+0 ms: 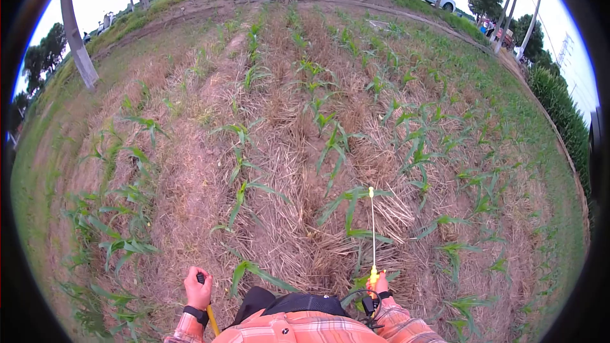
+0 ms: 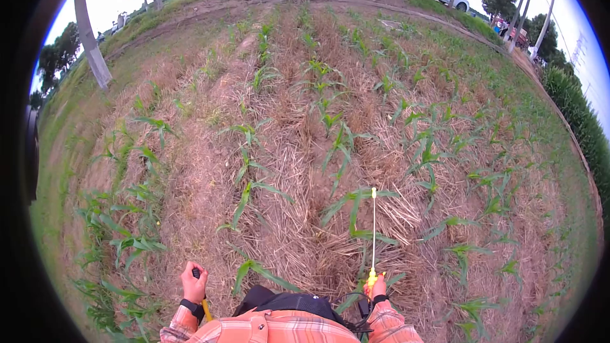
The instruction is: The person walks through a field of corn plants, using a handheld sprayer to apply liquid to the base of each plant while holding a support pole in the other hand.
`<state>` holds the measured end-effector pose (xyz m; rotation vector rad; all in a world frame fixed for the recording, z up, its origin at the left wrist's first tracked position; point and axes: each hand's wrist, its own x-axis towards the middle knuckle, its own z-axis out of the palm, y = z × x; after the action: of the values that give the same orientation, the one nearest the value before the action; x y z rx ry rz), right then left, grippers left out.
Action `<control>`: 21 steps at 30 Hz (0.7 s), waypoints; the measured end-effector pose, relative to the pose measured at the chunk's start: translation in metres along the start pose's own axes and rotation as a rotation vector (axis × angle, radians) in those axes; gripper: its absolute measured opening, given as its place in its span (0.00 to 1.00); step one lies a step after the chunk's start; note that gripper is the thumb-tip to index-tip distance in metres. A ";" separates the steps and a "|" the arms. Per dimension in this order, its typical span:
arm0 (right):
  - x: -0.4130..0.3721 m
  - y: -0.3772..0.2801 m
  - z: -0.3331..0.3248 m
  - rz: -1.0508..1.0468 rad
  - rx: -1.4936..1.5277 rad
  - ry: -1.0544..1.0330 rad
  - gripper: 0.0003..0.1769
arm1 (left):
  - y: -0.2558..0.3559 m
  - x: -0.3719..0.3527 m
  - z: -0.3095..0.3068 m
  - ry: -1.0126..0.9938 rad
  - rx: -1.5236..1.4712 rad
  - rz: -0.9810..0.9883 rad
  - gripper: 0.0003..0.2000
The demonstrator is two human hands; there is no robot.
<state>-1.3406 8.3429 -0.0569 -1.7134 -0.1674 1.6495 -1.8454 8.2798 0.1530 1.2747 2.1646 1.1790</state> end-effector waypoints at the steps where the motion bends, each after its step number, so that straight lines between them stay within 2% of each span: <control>1: 0.000 -0.005 0.002 -0.013 -0.007 0.023 0.36 | -0.004 0.005 0.001 -0.005 -0.003 -0.004 0.06; 5: 0.022 -0.016 0.013 -0.013 -0.040 0.043 0.36 | -0.013 0.034 0.010 -0.025 -0.048 -0.063 0.06; 7: 0.031 -0.022 0.032 -0.066 -0.161 0.123 0.36 | -0.016 0.054 0.013 -0.019 -0.044 -0.055 0.06; 8: 0.043 -0.026 0.039 -0.068 -0.147 0.071 0.33 | -0.018 0.066 0.014 -0.024 -0.027 -0.044 0.06; 11: 0.025 -0.049 0.097 0.090 -0.116 0.088 0.32 | -0.017 0.094 0.005 0.007 -0.086 -0.065 0.06; 16: 0.053 -0.057 0.180 0.071 -0.316 -0.046 0.36 | -0.045 0.141 -0.009 0.061 -0.104 -0.098 0.06; 18: 0.047 -0.066 0.223 0.005 -0.473 -0.096 0.35 | -0.044 0.154 -0.017 0.109 -0.123 -0.070 0.06; 20: 0.066 -0.063 0.255 0.042 -0.540 -0.125 0.34 | -0.050 0.168 -0.023 0.127 -0.110 -0.074 0.06; 21: 0.047 -0.074 0.283 0.044 -0.595 -0.178 0.34 | -0.052 0.174 -0.026 0.144 -0.096 -0.069 0.06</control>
<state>-1.5604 8.5385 -0.0239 -1.9940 -0.7761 1.9076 -1.9828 8.4019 0.1434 1.0967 2.2035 1.3662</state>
